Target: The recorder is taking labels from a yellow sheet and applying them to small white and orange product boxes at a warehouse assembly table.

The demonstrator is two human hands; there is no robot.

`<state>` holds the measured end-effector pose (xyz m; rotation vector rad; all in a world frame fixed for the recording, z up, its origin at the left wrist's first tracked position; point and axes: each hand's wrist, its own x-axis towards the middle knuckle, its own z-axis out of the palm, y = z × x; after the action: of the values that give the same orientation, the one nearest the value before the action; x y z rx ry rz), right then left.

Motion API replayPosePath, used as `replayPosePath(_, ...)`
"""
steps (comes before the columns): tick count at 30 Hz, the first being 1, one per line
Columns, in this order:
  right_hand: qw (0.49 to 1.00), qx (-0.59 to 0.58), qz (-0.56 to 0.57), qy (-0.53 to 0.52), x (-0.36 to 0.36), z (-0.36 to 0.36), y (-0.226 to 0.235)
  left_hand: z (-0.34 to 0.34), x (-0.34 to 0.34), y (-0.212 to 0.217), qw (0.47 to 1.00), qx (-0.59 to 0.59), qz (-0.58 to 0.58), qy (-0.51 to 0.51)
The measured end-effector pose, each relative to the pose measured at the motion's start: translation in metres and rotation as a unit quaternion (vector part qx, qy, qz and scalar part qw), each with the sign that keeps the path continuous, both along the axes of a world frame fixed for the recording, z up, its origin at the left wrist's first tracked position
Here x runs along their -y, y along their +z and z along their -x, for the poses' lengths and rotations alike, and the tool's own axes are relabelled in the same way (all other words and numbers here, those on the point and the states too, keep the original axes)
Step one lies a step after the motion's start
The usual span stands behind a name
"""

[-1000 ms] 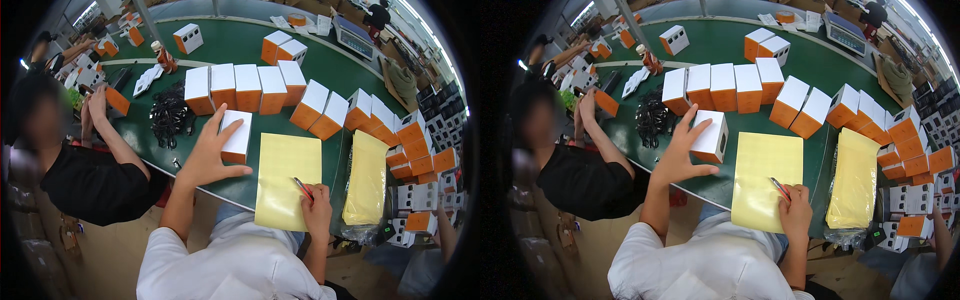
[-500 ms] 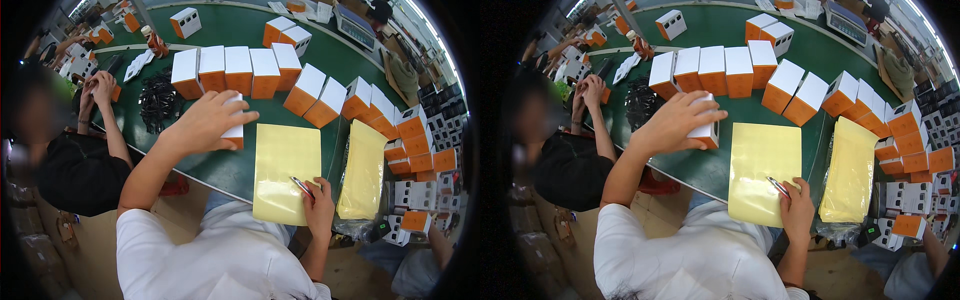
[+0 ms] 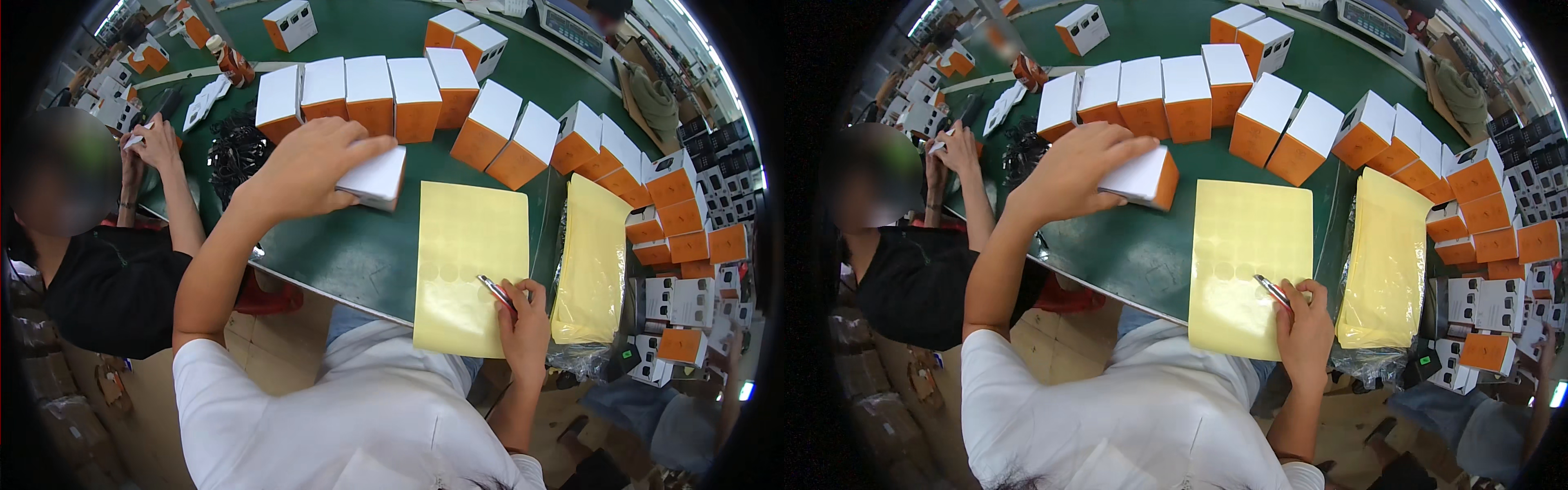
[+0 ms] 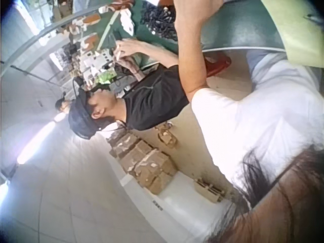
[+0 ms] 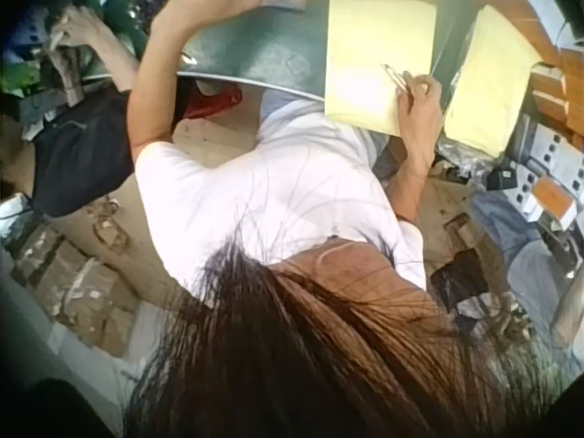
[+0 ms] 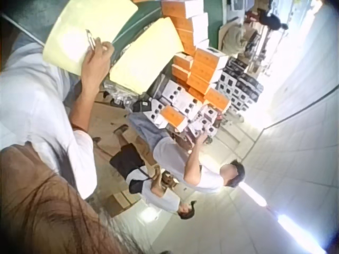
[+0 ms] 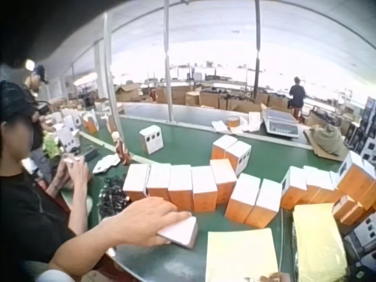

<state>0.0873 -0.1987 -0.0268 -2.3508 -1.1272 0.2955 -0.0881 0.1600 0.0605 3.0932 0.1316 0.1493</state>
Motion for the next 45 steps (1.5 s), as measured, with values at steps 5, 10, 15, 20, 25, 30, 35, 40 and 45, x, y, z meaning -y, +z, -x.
replayPosePath(5, 1.0, -0.007, -0.025, -0.008, -0.001, -0.001, -0.004, -0.005, 0.039, -0.012, 0.979, 0.158, 0.064, 0.111)
replayPosePath(10, 0.997, -0.074, -0.022, -0.018, 0.003, -0.013, 0.007, -0.03, 0.061, -0.042, 0.938, 0.271, -0.112, 0.185)
replayPosePath(15, 0.99, -0.132, -0.039, 0.023, -0.001, -0.021, 0.031, -0.05, 0.088, -0.08, 0.959, 0.186, 0.155, -0.144)
replayPosePath(20, 0.99, -0.057, -0.066, 0.109, -0.022, -0.026, 0.021, -0.074, 0.079, -0.13, 0.948, 0.027, 0.235, -0.215)
replayPosePath(25, 0.995, -0.028, -0.023, 0.092, -0.05, -0.014, 0.024, -0.072, 0.09, -0.136, 0.951, 0.019, 0.257, -0.174)
replayPosePath(30, 0.997, 0.022, 0.012, 0.079, -0.059, -0.015, 0.017, -0.072, 0.093, -0.134, 0.966, 0.052, 0.202, -0.153)
replayPosePath(35, 0.996, 0.017, 0.028, 0.08, -0.066, -0.012, 0.016, -0.074, 0.094, -0.139, 0.967, 0.025, 0.201, -0.155)
replayPosePath(40, 0.994, 0.031, 0.038, 0.093, -0.065, -0.017, 0.017, -0.074, 0.095, -0.138, 0.97, 0.014, 0.189, -0.153)
replayPosePath(45, 0.993, 0.028, 0.055, 0.105, -0.065, -0.02, 0.02, -0.075, 0.095, -0.138, 0.968, 0.011, 0.199, -0.151)
